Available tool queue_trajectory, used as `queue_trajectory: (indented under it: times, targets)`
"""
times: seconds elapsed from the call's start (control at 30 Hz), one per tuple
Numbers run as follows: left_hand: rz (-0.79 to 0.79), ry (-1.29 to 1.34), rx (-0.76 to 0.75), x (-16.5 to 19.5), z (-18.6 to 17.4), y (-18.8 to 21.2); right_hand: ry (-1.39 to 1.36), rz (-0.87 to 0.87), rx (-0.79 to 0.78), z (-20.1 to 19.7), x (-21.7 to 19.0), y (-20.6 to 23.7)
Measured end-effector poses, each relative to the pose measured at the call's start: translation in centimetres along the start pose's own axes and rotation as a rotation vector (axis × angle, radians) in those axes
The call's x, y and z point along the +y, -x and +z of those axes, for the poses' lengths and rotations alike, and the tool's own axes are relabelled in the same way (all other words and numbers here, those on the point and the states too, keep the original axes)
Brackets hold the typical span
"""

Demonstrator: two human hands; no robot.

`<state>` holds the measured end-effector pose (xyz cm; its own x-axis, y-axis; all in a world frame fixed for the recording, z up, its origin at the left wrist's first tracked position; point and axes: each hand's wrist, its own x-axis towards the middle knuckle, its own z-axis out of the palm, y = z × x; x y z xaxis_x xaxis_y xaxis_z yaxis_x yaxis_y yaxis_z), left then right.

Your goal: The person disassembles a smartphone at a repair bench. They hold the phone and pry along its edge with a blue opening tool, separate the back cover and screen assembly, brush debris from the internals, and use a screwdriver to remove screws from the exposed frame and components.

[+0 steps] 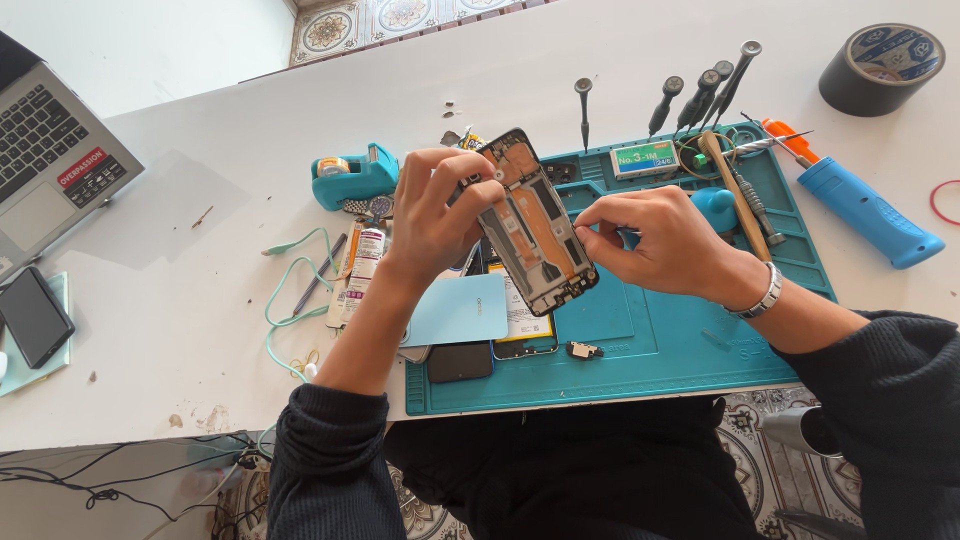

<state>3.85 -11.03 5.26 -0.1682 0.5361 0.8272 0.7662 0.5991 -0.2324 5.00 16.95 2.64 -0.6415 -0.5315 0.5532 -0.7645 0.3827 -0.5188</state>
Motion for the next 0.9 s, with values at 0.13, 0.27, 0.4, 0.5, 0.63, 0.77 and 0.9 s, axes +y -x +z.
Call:
queue_trajectory:
  times: [0.13, 0.27, 0.4, 0.5, 0.63, 0.77, 0.9]
  targets:
    - [0.025, 0.022, -0.015, 0.2, 0.3, -0.1, -0.015, -0.012, 0.01, -0.1, 0.0, -0.1]
    - [0.039, 0.061, -0.047, 0.4, 0.5, 0.0, -0.063, -0.041, 0.073, -0.5, -0.1, 0.0]
    - [0.047, 0.055, -0.083, 0.4, 0.8, 0.2, -0.208, -0.066, 0.126, -1.0, 0.2, 0.3]
    - [0.049, 0.061, -0.092, 0.2, 1.0, 0.3, -0.157, -0.146, 0.256, -0.7, 0.7, 0.5]
    - [0.023, 0.081, -0.07, 0.1, 1.0, 0.3, -0.267, -0.17, 0.463, -0.6, 1.3, 1.2]
    - [-0.006, 0.069, -0.074, 0.4, 0.7, 0.3, -0.419, -0.065, 0.511, -0.9, 1.1, 2.1]
    - [0.01, 0.024, -0.086, 0.5, 0.5, 0.1, -0.492, -0.034, 0.48, -1.1, 1.2, 1.7]
